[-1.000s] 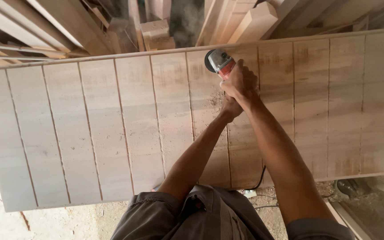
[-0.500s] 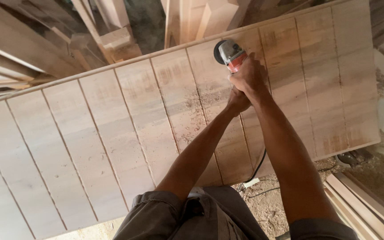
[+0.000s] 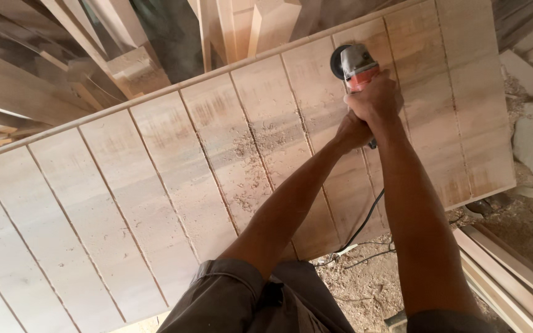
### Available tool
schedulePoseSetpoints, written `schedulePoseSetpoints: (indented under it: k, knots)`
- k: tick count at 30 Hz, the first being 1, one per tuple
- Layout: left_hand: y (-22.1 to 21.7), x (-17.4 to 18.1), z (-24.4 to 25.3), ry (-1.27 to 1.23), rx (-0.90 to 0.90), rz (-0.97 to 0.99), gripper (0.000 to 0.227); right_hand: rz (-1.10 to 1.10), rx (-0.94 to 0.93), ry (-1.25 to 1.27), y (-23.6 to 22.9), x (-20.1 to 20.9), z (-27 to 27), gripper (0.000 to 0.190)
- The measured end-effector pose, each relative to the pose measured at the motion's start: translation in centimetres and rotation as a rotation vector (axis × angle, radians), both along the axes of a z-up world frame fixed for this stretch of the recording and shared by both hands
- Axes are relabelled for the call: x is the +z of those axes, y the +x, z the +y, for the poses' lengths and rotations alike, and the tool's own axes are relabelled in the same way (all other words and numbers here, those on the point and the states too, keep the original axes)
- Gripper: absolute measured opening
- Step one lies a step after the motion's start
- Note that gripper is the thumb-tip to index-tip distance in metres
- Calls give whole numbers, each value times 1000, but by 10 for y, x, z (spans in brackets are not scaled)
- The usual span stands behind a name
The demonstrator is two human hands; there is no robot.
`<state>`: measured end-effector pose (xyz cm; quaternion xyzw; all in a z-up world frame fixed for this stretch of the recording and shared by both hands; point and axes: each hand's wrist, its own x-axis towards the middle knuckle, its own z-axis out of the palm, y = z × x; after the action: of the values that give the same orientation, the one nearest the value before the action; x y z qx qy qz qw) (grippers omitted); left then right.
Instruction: The person uses a power sander to smooth the surface of a wooden panel, moving the tool across the panel repeatedly before setting it down.
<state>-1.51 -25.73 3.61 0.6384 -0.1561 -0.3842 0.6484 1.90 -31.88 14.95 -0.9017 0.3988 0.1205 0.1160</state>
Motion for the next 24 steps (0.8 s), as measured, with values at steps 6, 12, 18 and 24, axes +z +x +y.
schedulePoseSetpoints:
  k: [6,12,18,24]
  knots:
    - [-1,2,15,-4,6,17,35,-27,6,6,1,-3,9,83]
    - [-2,1,73,1,90,44,33,17,121,73,11,-4,71,81]
    - [-2,-1,148,0,217,61,31,40,218,98,24,-9,146,77]
    - [-5,-4,209,-3,328,97,29,75,322,158,28,-9,212,76]
